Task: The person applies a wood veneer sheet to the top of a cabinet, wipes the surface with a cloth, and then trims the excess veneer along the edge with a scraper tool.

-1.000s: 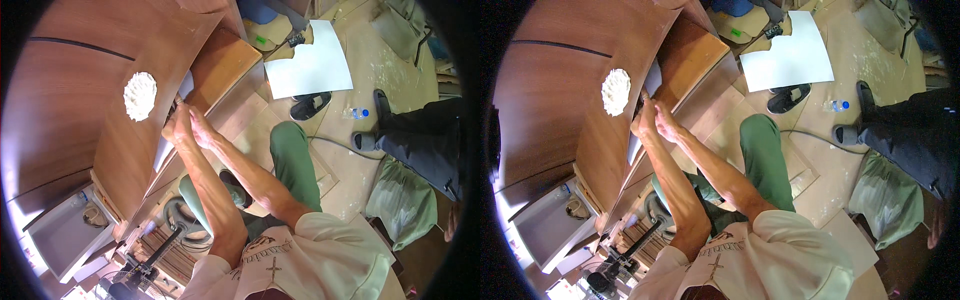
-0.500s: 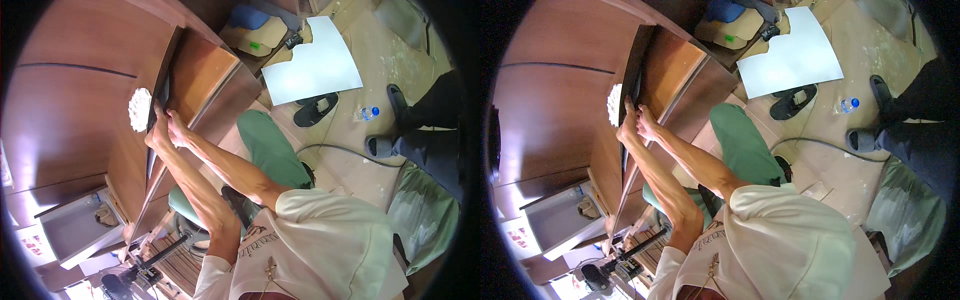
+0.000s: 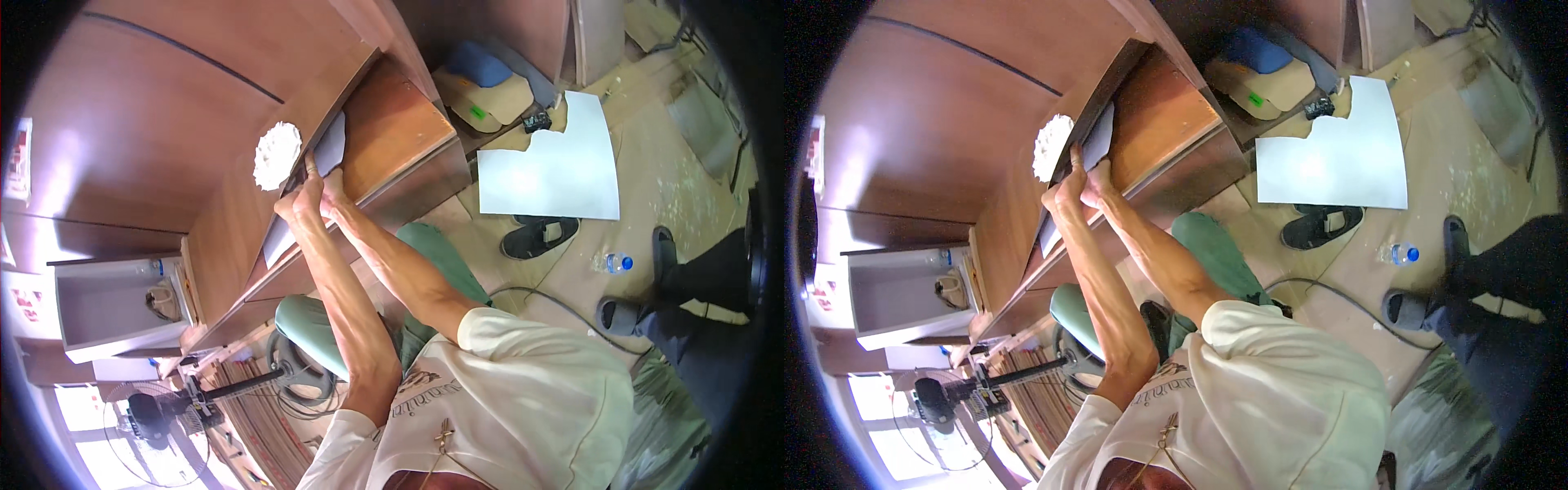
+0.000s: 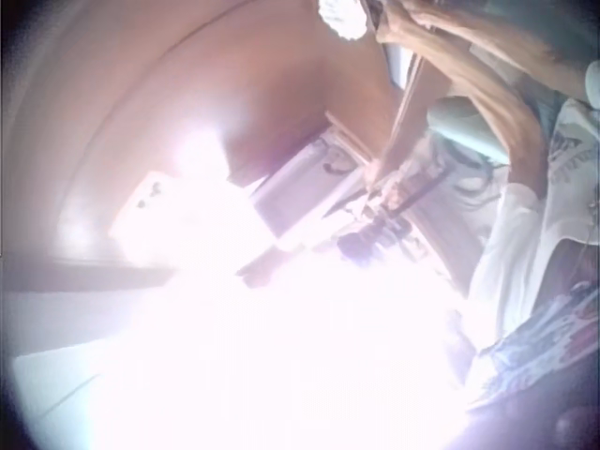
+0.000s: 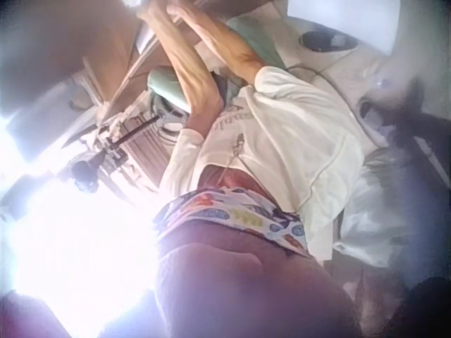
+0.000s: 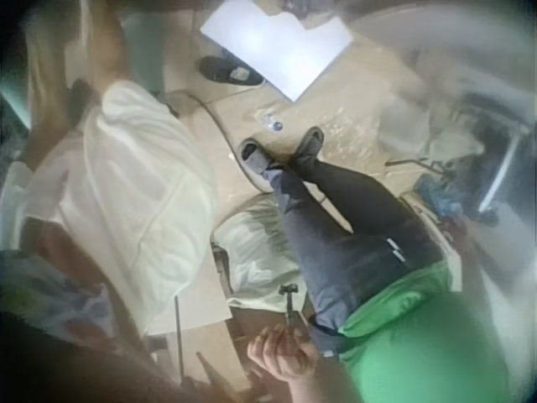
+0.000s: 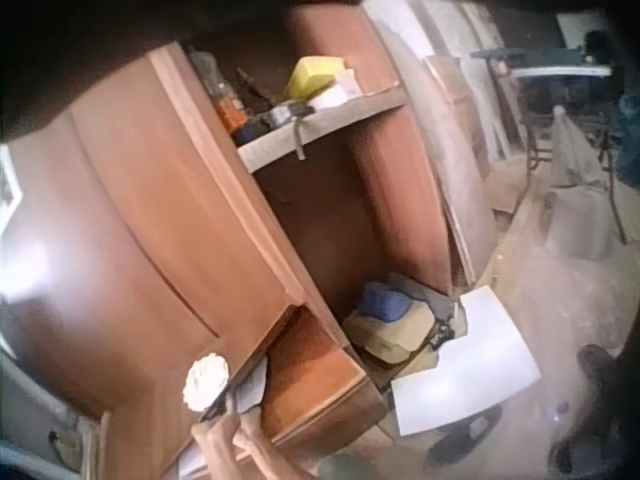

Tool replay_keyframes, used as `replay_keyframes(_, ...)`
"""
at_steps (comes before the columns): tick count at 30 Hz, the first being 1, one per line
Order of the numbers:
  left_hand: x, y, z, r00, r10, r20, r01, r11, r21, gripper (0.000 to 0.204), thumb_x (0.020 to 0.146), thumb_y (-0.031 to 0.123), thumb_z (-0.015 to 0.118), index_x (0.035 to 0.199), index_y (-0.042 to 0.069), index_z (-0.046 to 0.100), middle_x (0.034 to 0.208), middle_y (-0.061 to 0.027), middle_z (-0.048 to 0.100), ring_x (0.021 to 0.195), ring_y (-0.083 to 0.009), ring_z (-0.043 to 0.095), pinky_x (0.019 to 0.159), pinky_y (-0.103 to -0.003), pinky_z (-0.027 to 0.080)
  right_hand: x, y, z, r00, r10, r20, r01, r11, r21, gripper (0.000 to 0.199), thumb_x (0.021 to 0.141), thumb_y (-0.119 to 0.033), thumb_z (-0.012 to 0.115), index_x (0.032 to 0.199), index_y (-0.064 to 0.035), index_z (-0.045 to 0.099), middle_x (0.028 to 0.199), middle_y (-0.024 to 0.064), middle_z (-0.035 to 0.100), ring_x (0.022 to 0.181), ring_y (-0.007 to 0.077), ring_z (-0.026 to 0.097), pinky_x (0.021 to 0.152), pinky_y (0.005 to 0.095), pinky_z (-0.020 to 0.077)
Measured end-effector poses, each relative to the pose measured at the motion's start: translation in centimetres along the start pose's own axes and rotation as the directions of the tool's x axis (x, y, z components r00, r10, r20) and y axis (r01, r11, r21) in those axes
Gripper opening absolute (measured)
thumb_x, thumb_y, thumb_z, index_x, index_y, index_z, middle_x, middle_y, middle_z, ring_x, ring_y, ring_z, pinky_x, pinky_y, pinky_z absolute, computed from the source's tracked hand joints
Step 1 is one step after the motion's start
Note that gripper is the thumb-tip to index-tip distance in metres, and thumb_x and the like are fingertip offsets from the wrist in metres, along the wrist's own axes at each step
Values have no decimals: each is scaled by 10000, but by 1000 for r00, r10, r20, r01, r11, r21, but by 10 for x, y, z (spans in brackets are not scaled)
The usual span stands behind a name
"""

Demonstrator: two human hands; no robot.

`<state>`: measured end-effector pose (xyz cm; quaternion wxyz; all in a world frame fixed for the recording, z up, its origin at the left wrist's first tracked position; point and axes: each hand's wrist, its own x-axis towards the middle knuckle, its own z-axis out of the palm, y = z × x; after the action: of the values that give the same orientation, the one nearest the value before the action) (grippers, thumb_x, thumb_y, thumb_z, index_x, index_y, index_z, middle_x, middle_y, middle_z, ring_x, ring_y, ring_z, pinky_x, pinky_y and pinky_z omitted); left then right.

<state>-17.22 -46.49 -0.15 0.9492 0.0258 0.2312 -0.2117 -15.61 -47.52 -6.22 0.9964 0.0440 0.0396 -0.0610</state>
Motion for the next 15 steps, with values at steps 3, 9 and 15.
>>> replay_keyframes(3, 3, -6, -3, 996, 43, 74, -44, 999, 6, 463, 1018, 300, 297, 1260, 43, 597, 1334, -120, 563, 1244, -348, 500, 1082, -552, 358, 5, -2, -4, 1000, -3, -11, 2, 1000, -15, 704, 946, -614, 213, 1314, -68, 460, 1247, 150, 535, 1184, 296, 479, 1064, 455, 343)
replay_keyframes(9, 20, -32, -11, 981, 181, 74, -189, 976, 108, 480, 1008, 324, 284, 1280, 56, 574, 1346, -131, 553, 1254, -341, 498, 1075, -569, 363, 2, -48, -26, 1000, 0, -20, -2, 996, -95, 712, 944, -624, 214, 1306, -67, 469, 1237, 151, 538, 1177, 295, 483, 1063, 448, 345)
replay_keyframes(15, -3, -15, -18, 942, 300, 151, -311, 949, 54, 441, 923, 393, 484, 1255, 109, 544, 1323, -123, 519, 1222, -345, 484, 1029, -577, 397, -115, -82, -71, 998, 48, -34, -59, 861, -504, 490, 987, -414, 401, 1251, -16, 512, 1256, 200, 562, 1153, 294, 571, 892, 343, 504)
